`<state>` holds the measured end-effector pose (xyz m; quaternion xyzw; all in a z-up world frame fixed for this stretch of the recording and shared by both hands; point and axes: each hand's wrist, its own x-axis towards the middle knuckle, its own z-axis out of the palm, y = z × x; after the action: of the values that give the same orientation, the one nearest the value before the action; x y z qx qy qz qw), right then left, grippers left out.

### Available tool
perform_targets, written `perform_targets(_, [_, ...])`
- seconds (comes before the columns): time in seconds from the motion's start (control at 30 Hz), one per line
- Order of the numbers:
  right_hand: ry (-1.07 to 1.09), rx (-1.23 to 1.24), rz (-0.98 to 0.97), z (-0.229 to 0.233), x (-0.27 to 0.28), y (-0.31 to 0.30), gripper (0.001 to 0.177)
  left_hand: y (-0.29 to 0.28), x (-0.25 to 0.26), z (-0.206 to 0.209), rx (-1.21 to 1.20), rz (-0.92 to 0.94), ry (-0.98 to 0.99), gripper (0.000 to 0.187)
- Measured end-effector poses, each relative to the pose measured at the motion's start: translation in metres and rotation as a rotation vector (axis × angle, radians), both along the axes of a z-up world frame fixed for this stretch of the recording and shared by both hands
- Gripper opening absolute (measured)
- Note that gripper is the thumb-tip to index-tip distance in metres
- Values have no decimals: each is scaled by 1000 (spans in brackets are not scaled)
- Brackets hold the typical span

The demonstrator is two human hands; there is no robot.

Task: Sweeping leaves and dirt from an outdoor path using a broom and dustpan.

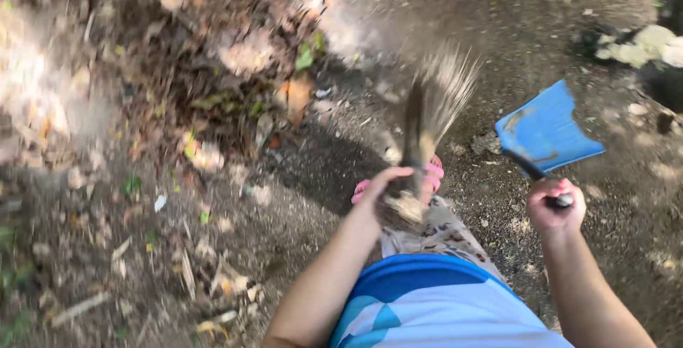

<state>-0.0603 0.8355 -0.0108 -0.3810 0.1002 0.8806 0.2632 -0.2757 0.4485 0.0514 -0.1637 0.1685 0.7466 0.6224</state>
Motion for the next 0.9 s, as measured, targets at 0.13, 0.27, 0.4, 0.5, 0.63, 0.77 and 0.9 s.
perform_targets(0.13, [12, -69, -91, 2, 56, -25, 10, -48, -21, -19, -37, 46, -223, 53])
perform_targets(0.27, [-82, -109, -141, -18, 103, -26, 23, -83, -9, 8, -434, 188, -194, 55])
perform_targets(0.4, [-96, -2, -190, -26, 120, -17, 9, 0, 12, 145, -557, 167, -251, 46])
perform_targets(0.5, [-101, -22, -231, -37, 129, 6, 12, 53, 11, 144, -383, 203, -212, 38])
perform_targets(0.63, [-55, -95, -381, -38, 145, 45, 12, 145, -3, 119, -185, 94, -66, 41])
perform_targets(0.77, [-16, -61, -356, -60, 172, 84, 12, 232, -21, 102, -304, 26, -229, 43])
perform_targets(0.9, [-1, -25, -294, -54, 175, 116, 12, 305, -26, 96, -260, 14, -305, 45])
